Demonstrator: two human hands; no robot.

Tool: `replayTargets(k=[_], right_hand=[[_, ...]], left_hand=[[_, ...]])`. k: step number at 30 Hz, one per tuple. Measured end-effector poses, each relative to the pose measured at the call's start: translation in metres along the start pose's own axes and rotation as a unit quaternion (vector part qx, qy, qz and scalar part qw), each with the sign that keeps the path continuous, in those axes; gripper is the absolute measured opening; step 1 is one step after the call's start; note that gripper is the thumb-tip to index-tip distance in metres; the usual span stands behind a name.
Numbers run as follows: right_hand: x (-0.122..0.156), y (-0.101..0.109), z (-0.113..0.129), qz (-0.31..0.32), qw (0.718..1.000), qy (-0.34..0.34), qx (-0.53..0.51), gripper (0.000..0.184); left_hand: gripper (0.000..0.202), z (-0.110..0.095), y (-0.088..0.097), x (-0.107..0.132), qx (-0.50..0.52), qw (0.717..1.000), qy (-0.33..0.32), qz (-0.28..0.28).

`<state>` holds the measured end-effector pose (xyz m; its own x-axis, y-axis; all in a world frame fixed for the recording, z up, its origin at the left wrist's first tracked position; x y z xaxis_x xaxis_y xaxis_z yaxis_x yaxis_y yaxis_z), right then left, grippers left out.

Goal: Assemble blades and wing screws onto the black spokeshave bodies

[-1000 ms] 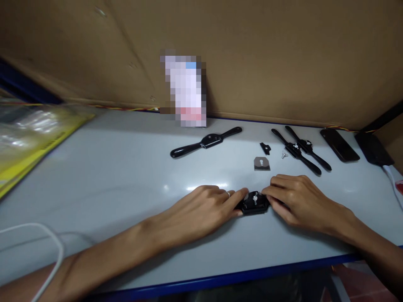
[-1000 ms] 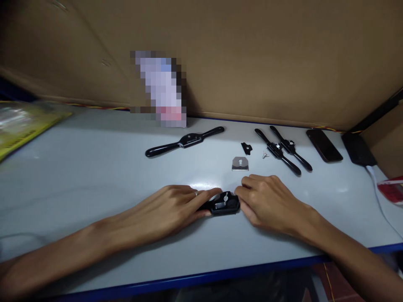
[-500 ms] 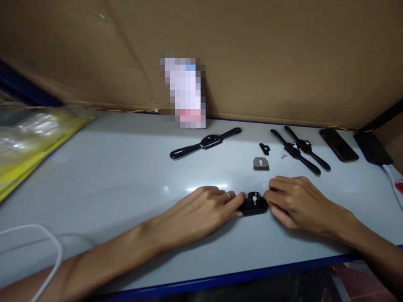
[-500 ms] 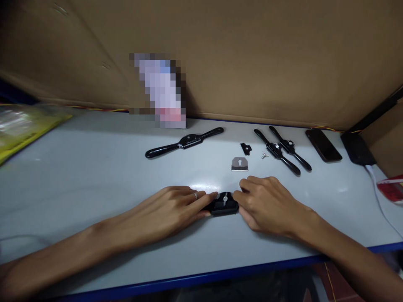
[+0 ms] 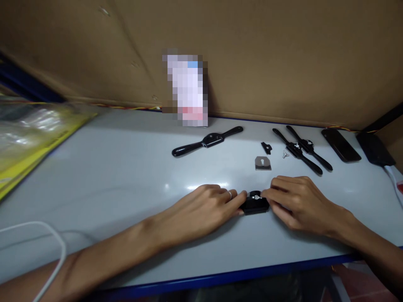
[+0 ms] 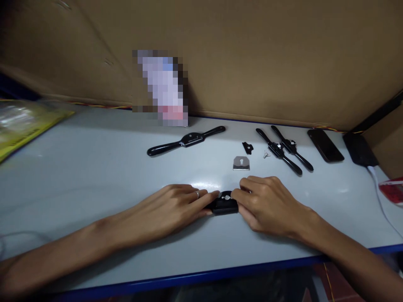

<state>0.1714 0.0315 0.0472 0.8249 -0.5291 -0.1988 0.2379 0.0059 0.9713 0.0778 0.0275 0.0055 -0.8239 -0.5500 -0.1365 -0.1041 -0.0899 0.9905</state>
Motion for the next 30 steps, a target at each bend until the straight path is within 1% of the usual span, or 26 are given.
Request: replayTargets(k=[7, 10, 14, 21, 24, 27, 30], right_hand=[[-0.003, -0.001, 0.011, -0.009, 0.998, 0.033, -0.043, 0.029], [-0.003, -0.002, 0.009, -0.012, 0.999, 0.024, -0.027, 0.033], [-0.003, -0.001, 0.001, -0.017, 1.000, 0.001, -0.003, 0.028], [-0.004, -0.003, 0.012, -0.014, 0.999, 0.039, -0.035, 0.028], [-0.004, -0.001, 0.009, -0.028, 0.999, 0.024, -0.014, 0.030], [-0.004, 0.003, 0.006, -0.041, 0.999, 0.010, 0.008, 0.029], [-0.004, 0.004, 0.008, -0.043, 0.999, 0.021, -0.010, 0.029]], left_hand=[[0.020, 0.001, 0.001, 0.000, 0.024, 1.000, 0.001, -0.017], [0.020, 0.001, 0.001, 0.001, 0.022, 1.000, -0.001, -0.018], [0.020, 0.001, 0.000, 0.000, 0.005, 1.000, -0.001, -0.009], [0.022, 0.002, -0.001, 0.000, 0.022, 1.000, 0.004, -0.009], [0.021, 0.002, 0.002, 0.000, 0.023, 1.000, 0.004, -0.014], [0.019, 0.001, 0.001, -0.001, 0.013, 1.000, 0.001, -0.006], [0.020, 0.000, 0.000, -0.001, 0.002, 1.000, 0.001, -0.005]])
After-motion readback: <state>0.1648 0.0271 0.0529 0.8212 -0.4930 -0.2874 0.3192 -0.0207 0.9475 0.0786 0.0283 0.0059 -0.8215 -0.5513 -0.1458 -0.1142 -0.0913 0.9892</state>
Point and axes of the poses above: each hand's wrist, its own x-axis away from the middle knuckle, its own y-axis out of the back of the hand, z = x × y, the point moved 10 cm from there along -x, towards the middle knuckle, and after that the axes turned 8 degrees about y, right-handed, at the moved point
